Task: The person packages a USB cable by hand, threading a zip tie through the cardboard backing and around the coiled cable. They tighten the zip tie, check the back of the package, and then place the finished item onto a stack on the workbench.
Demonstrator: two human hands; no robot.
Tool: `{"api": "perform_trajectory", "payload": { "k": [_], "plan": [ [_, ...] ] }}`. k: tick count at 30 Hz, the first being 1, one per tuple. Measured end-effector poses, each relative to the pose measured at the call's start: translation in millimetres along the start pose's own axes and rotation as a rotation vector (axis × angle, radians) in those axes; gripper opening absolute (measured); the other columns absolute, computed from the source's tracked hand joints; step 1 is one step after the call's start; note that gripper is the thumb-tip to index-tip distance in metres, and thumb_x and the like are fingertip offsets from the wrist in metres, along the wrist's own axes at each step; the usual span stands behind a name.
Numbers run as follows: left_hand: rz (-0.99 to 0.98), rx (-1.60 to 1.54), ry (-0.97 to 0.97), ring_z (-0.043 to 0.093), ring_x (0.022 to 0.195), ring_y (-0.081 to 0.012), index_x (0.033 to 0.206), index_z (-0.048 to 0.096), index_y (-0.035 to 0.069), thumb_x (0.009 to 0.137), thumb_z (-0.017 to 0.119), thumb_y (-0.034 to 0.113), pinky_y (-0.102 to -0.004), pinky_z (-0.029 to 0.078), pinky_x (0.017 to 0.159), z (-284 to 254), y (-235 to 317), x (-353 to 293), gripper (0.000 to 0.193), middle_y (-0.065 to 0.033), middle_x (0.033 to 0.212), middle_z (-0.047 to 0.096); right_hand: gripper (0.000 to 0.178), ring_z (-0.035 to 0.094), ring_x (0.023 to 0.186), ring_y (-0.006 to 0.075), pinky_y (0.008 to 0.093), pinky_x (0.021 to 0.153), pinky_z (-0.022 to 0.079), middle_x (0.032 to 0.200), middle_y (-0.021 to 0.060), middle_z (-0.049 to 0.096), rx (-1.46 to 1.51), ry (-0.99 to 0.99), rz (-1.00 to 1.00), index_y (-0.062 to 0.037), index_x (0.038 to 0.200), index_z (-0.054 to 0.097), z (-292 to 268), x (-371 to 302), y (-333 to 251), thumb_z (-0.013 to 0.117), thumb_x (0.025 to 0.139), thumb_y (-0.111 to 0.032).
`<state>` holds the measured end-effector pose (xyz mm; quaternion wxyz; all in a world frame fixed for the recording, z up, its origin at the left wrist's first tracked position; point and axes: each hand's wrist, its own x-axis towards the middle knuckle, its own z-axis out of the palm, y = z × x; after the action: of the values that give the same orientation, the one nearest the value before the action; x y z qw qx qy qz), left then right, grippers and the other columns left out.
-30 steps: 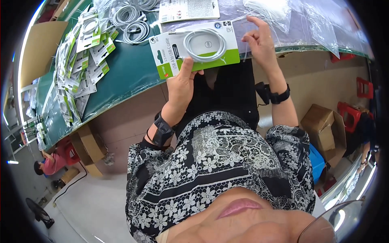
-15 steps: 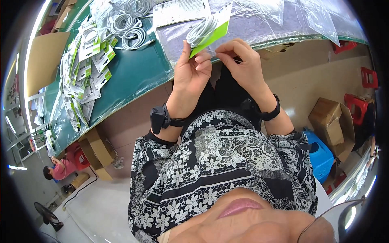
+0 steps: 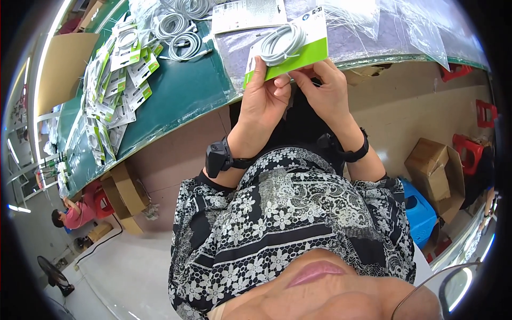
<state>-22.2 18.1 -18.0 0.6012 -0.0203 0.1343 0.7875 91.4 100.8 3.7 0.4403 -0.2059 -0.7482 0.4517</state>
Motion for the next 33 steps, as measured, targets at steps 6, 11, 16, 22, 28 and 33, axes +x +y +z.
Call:
{"api": "perform_trajectory", "payload": {
  "k": [6,11,16,22,28,33],
  "plan": [
    [0.053,0.141,0.039,0.06,0.072,-0.0139,0.115,0.052,0.009,0.096,0.049,0.038,-0.0238,0.051,0.059,1,-9,-5,0.035,-0.0042,0.093,0.063,0.014,0.064,0.076,0.0114,0.0253,0.069,0.051,0.093,0.0073,0.067,0.035,-0.119,0.345,0.0022,0.096,0.063,-3,-2,1,0.066,0.083,0.001],
    [0.081,0.358,0.041,0.066,0.083,-0.0181,0.119,0.05,0.007,0.095,0.05,0.039,-0.0297,0.057,0.072,-4,-3,-10,0.04,-0.0079,0.098,0.064,0.016,0.063,0.084,0.0111,0.0249,0.072,0.05,0.095,0.0058,0.066,0.242,-0.178,0.282,0.0027,0.1,0.062,-9,-17,20,0.063,0.084,0.004],
    [0.067,0.454,0.057,0.067,0.087,-0.0214,0.122,0.047,0.004,0.095,0.051,0.038,-0.0322,0.058,0.076,-5,-9,-16,0.044,-0.0109,0.103,0.064,0.019,0.061,0.088,0.0117,0.0257,0.075,0.049,0.095,0.0052,0.066,0.174,-0.022,0.314,0.002,0.103,0.061,-5,-23,28,0.063,0.084,0.004],
    [0.158,0.495,0.138,0.066,0.091,-0.0229,0.123,0.046,0.003,0.096,0.051,0.033,-0.0333,0.058,0.077,-2,-7,-13,0.042,-0.0121,0.108,0.062,0.023,0.062,0.086,0.0168,0.0301,0.075,0.049,0.094,0.0055,0.066,0.001,0.024,0.158,0.0006,0.101,0.062,-3,-25,45,0.067,0.079,0.004],
    [0.279,0.551,0.086,0.065,0.093,-0.0215,0.124,0.046,0.002,0.096,0.052,0.029,-0.0326,0.057,0.078,-8,-10,-13,0.038,-0.0107,0.109,0.061,0.025,0.057,0.082,0.0204,0.0328,0.077,0.043,0.09,0.0019,0.062,-0.479,-0.02,-0.285,-0.0068,0.098,0.065,-21,-37,12,0.072,0.074,-0.002],
    [0.318,0.531,0.052,0.064,0.092,-0.0192,0.124,0.047,0.002,0.098,0.051,0.021,-0.0306,0.055,0.078,-5,-20,-12,0.033,-0.0081,0.108,0.061,0.028,0.052,0.083,0.0185,0.0344,0.08,0.037,0.089,-0.0022,0.059,-0.624,0.05,-0.52,-0.014,0.093,0.067,-13,-24,0,0.075,0.067,-0.007]
  ]
}}
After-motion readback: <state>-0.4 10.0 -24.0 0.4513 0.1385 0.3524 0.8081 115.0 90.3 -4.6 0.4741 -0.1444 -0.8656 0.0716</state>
